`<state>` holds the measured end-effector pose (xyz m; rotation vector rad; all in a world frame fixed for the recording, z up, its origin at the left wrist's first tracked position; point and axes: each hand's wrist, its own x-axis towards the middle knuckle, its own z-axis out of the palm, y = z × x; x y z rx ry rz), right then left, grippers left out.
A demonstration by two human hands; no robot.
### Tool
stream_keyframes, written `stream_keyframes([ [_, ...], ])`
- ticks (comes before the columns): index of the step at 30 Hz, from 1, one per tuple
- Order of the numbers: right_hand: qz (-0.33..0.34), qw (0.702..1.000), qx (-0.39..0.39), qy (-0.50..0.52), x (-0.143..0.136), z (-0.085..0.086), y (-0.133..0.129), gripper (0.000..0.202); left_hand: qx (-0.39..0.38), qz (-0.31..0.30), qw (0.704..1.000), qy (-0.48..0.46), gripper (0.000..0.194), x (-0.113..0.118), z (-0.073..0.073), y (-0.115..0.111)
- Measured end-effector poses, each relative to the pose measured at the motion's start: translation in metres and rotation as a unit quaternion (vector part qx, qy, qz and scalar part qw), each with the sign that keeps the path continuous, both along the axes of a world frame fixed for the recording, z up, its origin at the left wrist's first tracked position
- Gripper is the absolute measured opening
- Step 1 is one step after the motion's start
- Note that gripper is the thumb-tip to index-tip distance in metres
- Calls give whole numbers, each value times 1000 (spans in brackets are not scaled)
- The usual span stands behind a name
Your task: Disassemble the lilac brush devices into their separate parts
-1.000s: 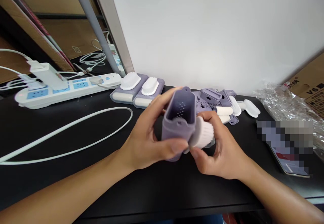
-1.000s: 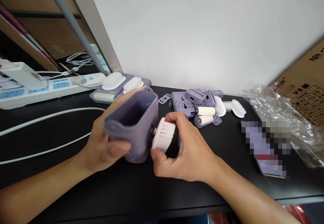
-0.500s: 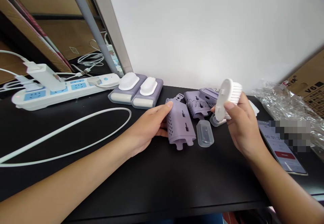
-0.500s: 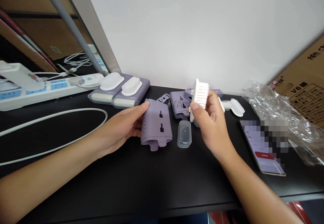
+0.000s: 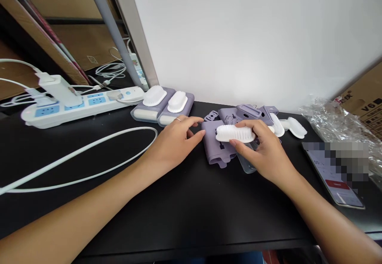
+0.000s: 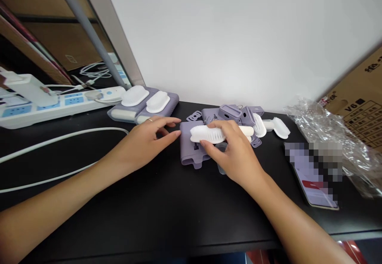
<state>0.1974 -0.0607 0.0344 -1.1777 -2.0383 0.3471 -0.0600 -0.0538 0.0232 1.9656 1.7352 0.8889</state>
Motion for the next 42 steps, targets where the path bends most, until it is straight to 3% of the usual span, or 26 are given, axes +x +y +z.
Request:
stream_keyframes([
  [5,23,998,-29,-43,-1,-5,0,24,128,76,973,175,49,-21,2,14],
  [10,45,996,-38,-73,-2,-6,1,22,67,109,963,239,72,-30,-3,24],
  [19,-1,999,-30,-23,-4,5,-5,25,36,87,977,192,80,-21,4,16],
  [26,-8,1000,-21,-16,-4,5,-5,24,-18,102,983,150,93,-21,-3,20],
  [32,-16,1000,-10,8,-4,3,-5,24,5,104,993,-54,89,-26,1,22],
  [35,-29,999,15,44,-1,3,-4,27,97,81,988,-91,90,-23,4,16],
  [39,-29,988,20,148,4,5,0,33,230,-6,973,-17,95,-14,7,1],
  [42,12,970,-25,241,7,7,1,49,270,-86,958,38,85,-7,11,-7],
])
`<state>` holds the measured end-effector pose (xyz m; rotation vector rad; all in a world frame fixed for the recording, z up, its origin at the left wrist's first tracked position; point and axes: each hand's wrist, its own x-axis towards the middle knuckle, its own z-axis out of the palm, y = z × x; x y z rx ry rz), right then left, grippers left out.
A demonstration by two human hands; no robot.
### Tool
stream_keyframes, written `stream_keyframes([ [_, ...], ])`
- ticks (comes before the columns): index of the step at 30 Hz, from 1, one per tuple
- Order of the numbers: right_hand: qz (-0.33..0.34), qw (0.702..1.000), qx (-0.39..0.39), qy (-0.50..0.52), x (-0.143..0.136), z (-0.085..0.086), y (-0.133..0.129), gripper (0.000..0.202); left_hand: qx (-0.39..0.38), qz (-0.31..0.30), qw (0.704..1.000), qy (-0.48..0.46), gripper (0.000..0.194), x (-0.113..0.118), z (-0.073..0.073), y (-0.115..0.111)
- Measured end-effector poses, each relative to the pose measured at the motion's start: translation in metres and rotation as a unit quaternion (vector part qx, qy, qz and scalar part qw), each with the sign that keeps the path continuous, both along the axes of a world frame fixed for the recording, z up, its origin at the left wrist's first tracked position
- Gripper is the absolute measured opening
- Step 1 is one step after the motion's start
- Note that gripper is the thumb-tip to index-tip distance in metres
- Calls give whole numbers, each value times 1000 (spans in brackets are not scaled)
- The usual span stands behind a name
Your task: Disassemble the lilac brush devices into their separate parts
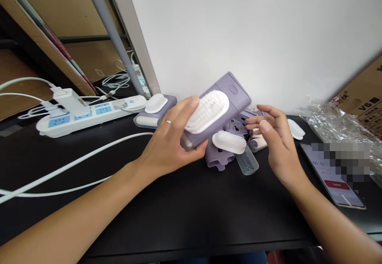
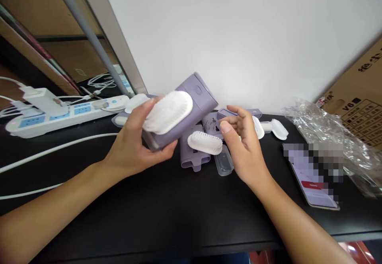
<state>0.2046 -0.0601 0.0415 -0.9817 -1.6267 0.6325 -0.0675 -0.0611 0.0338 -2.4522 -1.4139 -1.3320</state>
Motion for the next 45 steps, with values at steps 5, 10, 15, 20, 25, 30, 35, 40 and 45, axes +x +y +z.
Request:
stream_keyframes([
  [5,78,992,-86,53,1,3,-2,64,-34,-93,994,56,46,4,-2,-8],
  [10,109,978,-135,117,2,8,-2,64,17,-83,983,-164,89,6,-3,-14],
  [15,172,965,-161,116,4,10,-8,81,-164,-125,878,-433,74,17,10,-18],
  [20,227,950,-199,74,-6,5,-20,72,-260,-157,811,-501,50,29,13,-28],
  [25,267,945,-179,-61,-26,-2,-33,59,-399,-229,752,-473,74,31,12,-45],
  [30,235,939,-13,-252,-18,5,-26,37,-424,-267,767,-402,77,28,21,-53],
  [35,179,968,91,-147,1,9,-21,53,-323,-223,851,-349,82,23,22,-47],
  [40,109,986,94,-89,3,5,-27,82,-208,-191,951,-126,86,15,9,-38],
  [45,135,971,90,-176,-4,9,-29,87,-163,-173,971,-15,95,11,3,-35],
])
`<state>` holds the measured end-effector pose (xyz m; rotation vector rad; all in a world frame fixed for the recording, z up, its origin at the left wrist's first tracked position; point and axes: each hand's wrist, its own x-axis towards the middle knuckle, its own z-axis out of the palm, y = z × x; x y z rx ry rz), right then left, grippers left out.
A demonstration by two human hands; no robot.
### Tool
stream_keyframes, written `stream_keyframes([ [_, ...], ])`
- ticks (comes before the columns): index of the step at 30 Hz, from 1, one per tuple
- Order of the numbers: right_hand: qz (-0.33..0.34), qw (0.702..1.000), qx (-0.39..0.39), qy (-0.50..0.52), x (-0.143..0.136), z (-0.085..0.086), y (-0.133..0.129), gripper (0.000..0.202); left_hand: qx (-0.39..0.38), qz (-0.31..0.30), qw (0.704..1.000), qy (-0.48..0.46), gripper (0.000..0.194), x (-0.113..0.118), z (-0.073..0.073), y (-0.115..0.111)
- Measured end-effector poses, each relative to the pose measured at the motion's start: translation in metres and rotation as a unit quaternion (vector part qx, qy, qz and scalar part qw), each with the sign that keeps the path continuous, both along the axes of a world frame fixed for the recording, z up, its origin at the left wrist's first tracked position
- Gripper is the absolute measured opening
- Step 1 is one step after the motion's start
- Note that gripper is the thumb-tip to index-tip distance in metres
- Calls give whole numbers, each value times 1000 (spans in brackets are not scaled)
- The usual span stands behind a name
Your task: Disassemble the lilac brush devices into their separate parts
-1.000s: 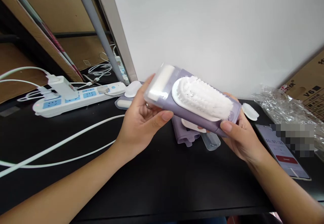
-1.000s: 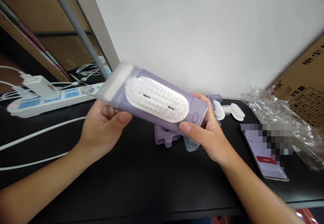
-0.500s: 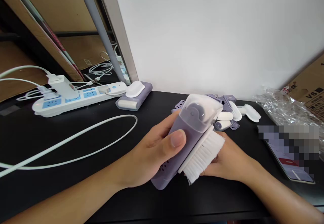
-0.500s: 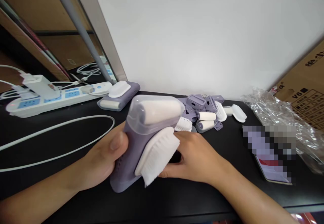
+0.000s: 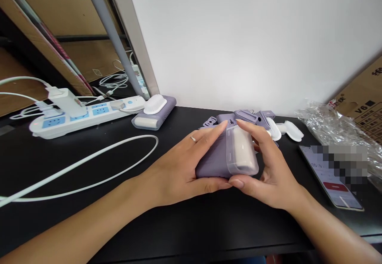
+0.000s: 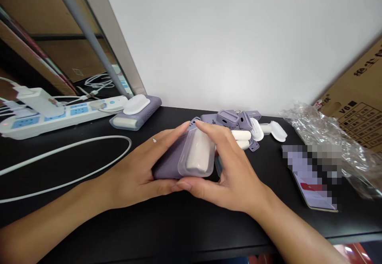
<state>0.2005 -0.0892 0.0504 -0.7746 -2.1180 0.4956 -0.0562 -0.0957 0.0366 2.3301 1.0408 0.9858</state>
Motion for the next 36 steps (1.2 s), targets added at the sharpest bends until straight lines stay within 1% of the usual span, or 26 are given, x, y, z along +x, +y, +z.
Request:
stream_keyframes([
  [3,8,998,-36,46,-2,0,0,76,11,6,1000,22,99,-2,2,0],
  [5,8,996,-53,70,-4,-2,-1,74,16,14,999,30,100,-3,4,0],
  [8,7,997,-20,79,-4,-4,-2,81,35,8,999,38,101,-5,8,0],
  [10,5,993,-9,114,-3,-2,0,77,45,11,998,42,101,-6,10,1],
  [12,-15,976,-28,217,1,5,5,66,44,39,997,45,100,-8,12,3],
  [14,-57,938,-53,338,9,13,13,62,42,88,994,43,99,-13,14,7],
  [15,-82,924,-57,368,13,15,19,60,45,112,992,36,98,-15,14,10],
  [16,-110,922,-51,369,17,17,25,59,52,131,990,25,97,-19,14,13],
  [18,-162,943,-23,289,25,15,35,59,76,153,985,2,96,-24,13,20],
  [20,-201,967,-2,156,30,8,42,62,109,166,980,-5,94,-27,11,25],
  [21,-213,973,3,87,31,4,44,64,128,172,977,1,94,-28,9,27],
  [23,-218,975,7,-35,30,-3,47,67,174,177,968,25,92,-26,7,28],
  [26,-198,970,17,-140,27,-9,48,68,244,144,956,72,94,-22,3,28],
  [28,-188,967,18,-173,26,-10,48,69,270,116,951,99,92,-20,2,28],
  [30,-183,967,19,-176,26,-9,47,70,282,103,946,120,88,-19,2,26],
  [33,-167,980,31,-105,27,-5,41,61,289,90,943,138,89,-19,4,24],
  [36,-123,990,54,-35,25,0,31,51,286,68,945,143,93,-17,5,21],
])
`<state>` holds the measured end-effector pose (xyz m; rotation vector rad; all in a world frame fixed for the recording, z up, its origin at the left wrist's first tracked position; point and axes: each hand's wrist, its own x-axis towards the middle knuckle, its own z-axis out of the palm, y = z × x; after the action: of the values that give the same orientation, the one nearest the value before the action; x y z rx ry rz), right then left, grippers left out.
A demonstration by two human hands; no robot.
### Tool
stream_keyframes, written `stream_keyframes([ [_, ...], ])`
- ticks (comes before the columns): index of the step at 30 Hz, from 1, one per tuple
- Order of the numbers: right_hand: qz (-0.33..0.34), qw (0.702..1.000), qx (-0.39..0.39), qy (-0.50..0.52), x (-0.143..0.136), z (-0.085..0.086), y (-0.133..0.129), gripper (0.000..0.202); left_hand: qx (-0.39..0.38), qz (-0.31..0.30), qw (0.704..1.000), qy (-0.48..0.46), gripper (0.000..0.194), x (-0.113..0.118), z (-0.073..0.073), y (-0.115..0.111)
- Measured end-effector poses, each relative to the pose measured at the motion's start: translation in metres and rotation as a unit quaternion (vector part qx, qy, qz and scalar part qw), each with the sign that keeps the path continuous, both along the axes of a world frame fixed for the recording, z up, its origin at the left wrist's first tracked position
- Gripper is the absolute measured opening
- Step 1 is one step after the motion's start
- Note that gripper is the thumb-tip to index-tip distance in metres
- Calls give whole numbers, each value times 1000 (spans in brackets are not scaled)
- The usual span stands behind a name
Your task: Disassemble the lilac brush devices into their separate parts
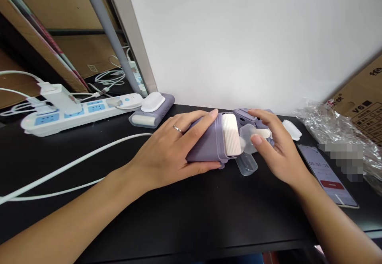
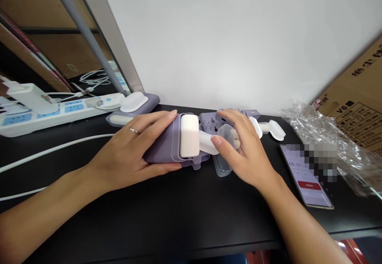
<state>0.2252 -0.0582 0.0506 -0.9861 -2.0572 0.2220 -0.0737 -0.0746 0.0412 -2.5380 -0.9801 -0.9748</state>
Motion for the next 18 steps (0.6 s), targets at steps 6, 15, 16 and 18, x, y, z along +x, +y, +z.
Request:
stream_keyframes([
  [6,152,988,18,-25,-10,1,-14,83,-87,-61,993,-53,90,4,-3,-10],
  [15,223,975,3,-16,-17,1,-17,65,-365,-73,920,-119,85,9,16,-29],
  [16,220,975,3,-18,-17,1,-17,62,-384,-70,912,-124,85,10,18,-29],
  [18,210,978,16,-14,-20,1,-18,57,-407,-68,902,-129,87,11,22,-29],
])
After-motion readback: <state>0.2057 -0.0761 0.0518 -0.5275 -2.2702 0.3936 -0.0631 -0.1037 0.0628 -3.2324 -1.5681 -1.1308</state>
